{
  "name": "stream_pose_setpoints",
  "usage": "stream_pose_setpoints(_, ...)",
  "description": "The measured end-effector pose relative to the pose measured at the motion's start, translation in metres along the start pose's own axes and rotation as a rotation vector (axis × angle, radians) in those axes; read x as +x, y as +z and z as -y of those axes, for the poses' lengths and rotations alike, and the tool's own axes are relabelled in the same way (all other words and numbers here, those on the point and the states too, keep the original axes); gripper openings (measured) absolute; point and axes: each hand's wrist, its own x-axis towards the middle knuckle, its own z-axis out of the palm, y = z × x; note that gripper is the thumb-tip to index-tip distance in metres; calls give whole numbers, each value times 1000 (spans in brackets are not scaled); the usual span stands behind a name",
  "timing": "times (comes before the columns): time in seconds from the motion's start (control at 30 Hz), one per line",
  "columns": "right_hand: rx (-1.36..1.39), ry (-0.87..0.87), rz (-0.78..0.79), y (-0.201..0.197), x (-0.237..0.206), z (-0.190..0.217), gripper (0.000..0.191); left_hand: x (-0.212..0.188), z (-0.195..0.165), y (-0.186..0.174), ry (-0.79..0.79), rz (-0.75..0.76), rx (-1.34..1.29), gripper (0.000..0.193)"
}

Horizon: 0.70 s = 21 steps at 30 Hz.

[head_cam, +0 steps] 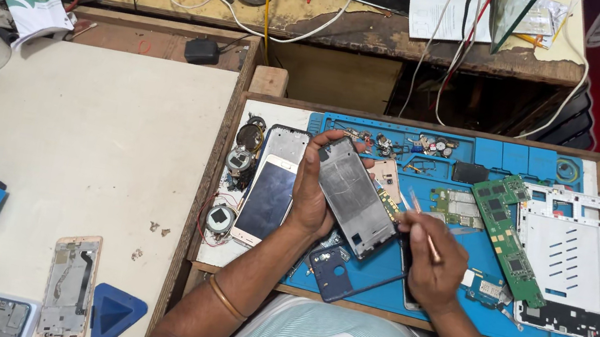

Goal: The person works at a repair bench holding a small display module attached to a green circuit board, using a pointed hand tool to work on the board's contacts while turning the assembly over. They then set the assembly down, pick up a phone frame, and continue working on its edge with the tool.

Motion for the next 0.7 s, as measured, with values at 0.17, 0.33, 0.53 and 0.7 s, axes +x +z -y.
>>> stream_pose_setpoints(0.17,-12,232,100,2,-2,-19,32,-3,-11,16,-18,92,-17,68)
stream_pose_setpoints(0.33,122,323,146,-1,-10,-38,26,-5,-15,21,-59,133,137,61)
stream_pose_setpoints(0.53,199,405,71,-3,-11,-43,24,11,-76,44,442,23,462,59)
stream_pose_setpoints(0.7,228,369,33,-2,-7,-34,24,-24,-204,115,1054,247,421,60)
